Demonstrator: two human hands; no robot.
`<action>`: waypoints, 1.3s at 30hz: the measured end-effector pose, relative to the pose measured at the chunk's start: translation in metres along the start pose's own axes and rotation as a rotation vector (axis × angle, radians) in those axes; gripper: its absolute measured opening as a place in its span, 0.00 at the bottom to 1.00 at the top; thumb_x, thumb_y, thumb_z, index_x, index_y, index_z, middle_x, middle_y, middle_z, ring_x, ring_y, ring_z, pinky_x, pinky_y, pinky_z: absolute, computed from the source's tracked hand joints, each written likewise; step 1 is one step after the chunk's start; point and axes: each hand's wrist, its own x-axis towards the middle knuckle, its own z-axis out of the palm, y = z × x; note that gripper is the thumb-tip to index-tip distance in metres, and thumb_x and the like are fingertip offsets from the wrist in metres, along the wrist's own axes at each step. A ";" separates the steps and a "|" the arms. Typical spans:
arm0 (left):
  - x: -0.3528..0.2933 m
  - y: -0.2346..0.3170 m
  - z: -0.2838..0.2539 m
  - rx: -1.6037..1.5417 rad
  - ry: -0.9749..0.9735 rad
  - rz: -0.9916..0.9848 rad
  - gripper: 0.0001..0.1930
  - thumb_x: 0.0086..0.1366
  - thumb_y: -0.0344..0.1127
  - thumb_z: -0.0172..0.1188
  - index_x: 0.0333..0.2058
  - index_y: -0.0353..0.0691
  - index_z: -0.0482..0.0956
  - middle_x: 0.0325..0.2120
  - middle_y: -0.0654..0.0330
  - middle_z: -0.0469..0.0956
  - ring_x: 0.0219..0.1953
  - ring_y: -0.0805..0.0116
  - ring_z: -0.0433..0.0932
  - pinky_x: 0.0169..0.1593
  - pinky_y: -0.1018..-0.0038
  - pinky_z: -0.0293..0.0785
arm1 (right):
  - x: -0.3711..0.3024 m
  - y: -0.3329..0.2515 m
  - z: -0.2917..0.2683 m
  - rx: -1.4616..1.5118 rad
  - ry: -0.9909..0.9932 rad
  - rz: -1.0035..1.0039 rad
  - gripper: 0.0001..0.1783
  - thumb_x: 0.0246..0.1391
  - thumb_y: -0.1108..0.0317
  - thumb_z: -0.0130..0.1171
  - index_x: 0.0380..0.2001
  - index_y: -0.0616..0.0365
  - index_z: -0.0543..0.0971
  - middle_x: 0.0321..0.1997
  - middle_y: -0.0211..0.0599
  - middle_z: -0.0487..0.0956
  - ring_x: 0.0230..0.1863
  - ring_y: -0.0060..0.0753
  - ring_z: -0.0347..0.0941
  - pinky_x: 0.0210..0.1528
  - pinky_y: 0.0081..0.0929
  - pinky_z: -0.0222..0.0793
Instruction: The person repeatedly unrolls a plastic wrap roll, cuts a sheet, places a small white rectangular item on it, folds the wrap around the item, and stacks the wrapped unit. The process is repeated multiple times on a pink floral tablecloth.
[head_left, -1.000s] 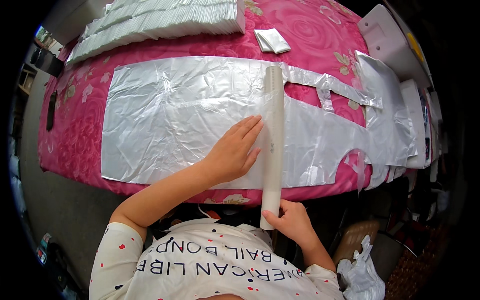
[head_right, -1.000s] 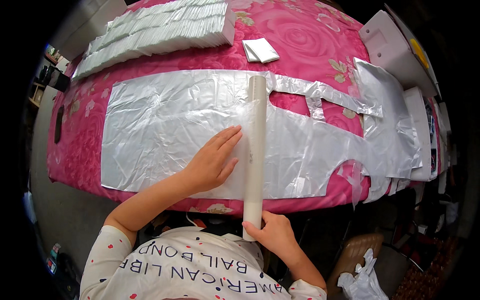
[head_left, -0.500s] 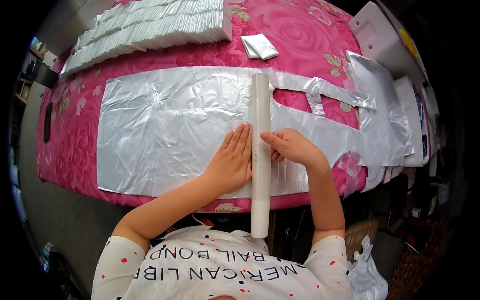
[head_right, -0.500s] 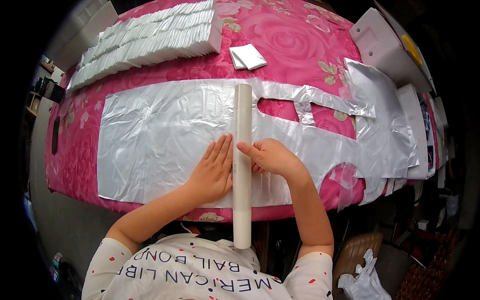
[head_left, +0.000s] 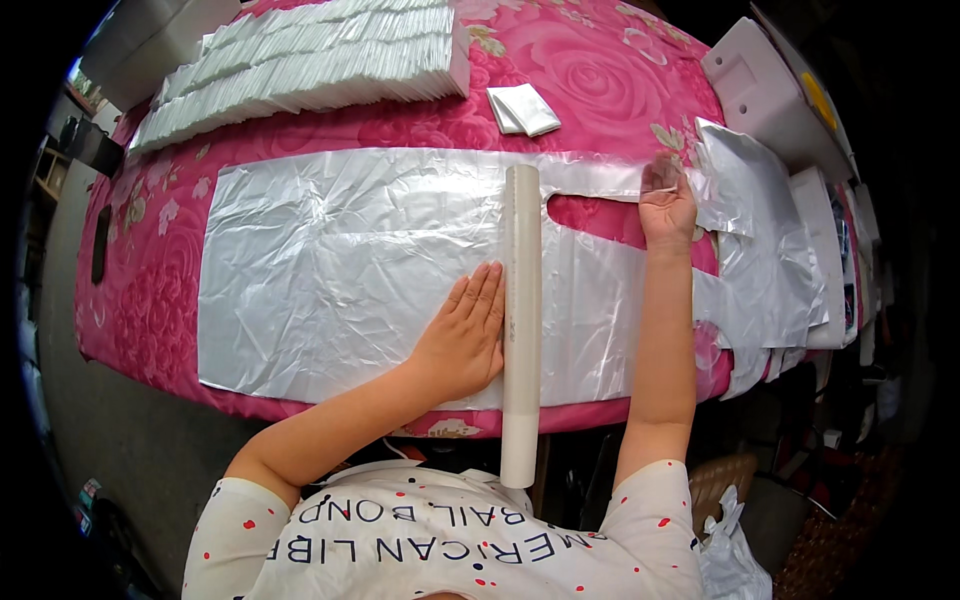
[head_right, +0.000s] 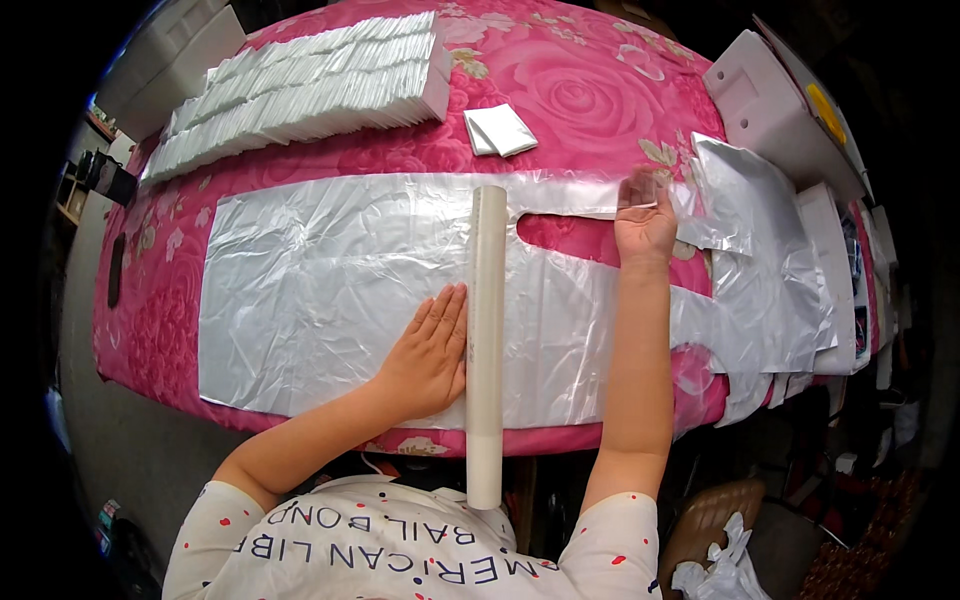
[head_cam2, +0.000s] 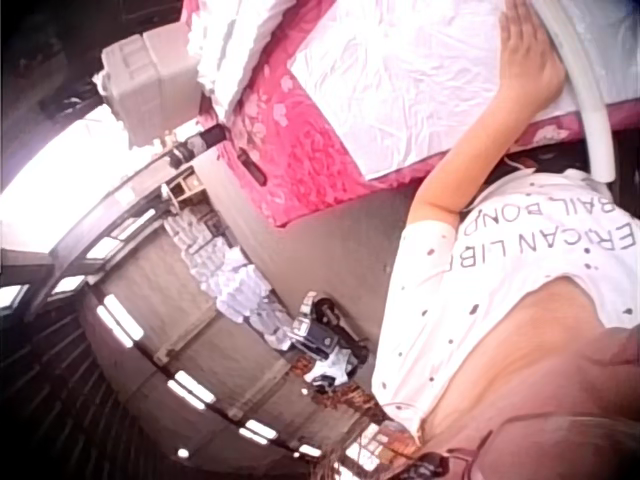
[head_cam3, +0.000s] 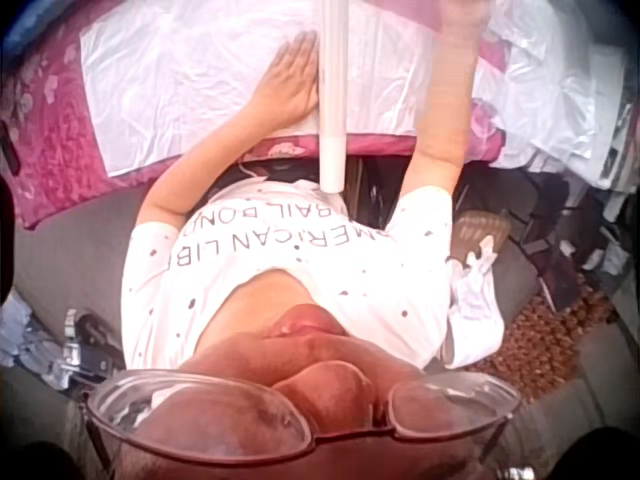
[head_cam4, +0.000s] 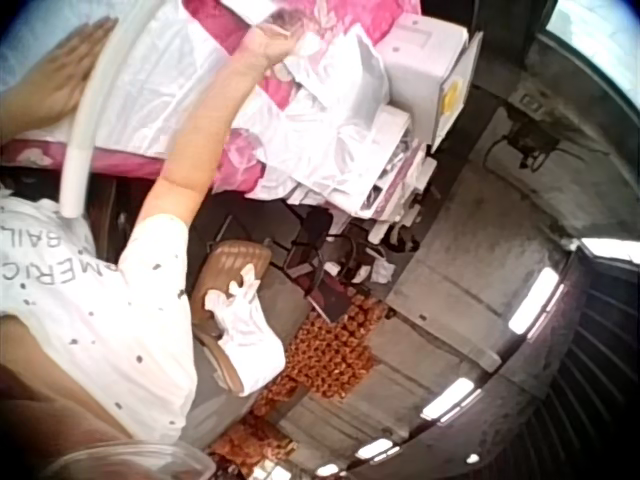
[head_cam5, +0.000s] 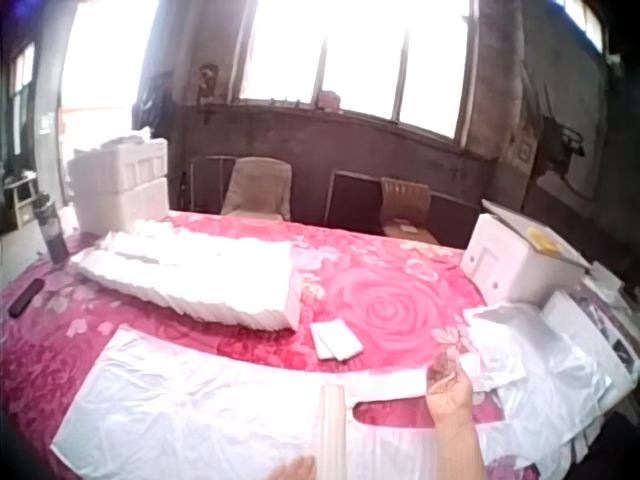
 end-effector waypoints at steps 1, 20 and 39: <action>0.001 0.001 0.000 0.002 0.008 0.005 0.33 0.58 0.38 0.41 0.57 0.19 0.52 0.61 0.36 0.49 0.66 0.46 0.45 0.67 0.59 0.38 | 0.010 -0.036 -0.014 0.008 -0.006 -0.017 0.12 0.60 0.69 0.43 0.43 0.63 0.72 0.45 0.44 0.77 0.49 0.39 0.73 0.53 0.39 0.68; -0.001 -0.007 0.018 0.054 0.141 0.081 0.32 0.61 0.41 0.42 0.57 0.20 0.54 0.60 0.36 0.52 0.65 0.43 0.50 0.65 0.56 0.44 | -0.172 0.284 0.154 -1.353 -0.764 0.490 0.21 0.59 0.67 0.46 0.53 0.66 0.69 0.54 0.48 0.72 0.58 0.39 0.66 0.60 0.27 0.55; 0.076 -0.053 -0.042 -1.963 0.289 -0.585 0.31 0.67 0.44 0.41 0.59 0.24 0.50 0.61 0.44 0.52 0.63 0.56 0.55 0.63 0.67 0.56 | -0.195 0.058 0.068 -1.852 -0.838 -0.313 0.24 0.54 0.60 0.55 0.52 0.62 0.70 0.58 0.45 0.68 0.62 0.49 0.60 0.61 0.38 0.57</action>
